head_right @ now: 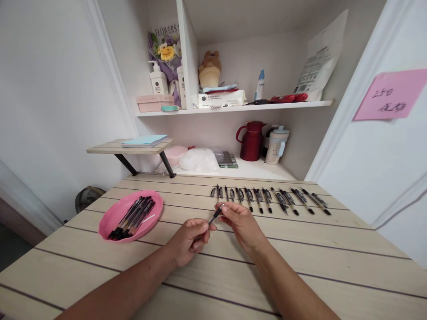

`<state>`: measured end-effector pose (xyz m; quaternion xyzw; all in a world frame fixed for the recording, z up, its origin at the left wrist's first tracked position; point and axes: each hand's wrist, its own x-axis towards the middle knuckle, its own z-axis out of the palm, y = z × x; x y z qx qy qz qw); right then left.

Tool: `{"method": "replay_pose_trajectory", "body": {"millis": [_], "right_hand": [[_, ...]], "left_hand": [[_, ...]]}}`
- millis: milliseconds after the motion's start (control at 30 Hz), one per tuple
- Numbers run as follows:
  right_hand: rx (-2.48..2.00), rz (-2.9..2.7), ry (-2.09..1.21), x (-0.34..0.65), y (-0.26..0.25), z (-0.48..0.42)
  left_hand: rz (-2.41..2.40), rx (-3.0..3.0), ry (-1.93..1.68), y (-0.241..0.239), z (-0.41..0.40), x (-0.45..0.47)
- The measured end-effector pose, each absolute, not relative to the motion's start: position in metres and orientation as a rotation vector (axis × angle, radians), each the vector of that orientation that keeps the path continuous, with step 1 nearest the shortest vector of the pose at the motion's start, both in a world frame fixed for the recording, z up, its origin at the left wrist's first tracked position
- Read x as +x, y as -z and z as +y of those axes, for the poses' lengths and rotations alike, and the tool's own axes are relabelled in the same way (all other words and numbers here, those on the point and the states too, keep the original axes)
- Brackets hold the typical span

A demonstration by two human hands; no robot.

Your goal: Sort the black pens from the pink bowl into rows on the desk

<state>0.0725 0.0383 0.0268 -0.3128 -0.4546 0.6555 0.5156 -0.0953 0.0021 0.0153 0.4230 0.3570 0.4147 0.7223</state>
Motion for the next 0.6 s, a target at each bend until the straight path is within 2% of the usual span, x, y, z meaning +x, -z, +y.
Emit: {"method": "replay_pose_trajectory", "body": {"millis": [433,600], "right_hand": [[-0.846,-1.039,-1.431,0.0655,-0.0198,0.0411],[-0.844,-1.024,-1.491,0.0641,-0.0166,0.0396]], "left_hand": [[0.896,1.085,-0.997,-0.0123,0.0035,-0.0934],[1.081,1.253,-1.077,-0.0204,0.0091,-0.0941]]}}
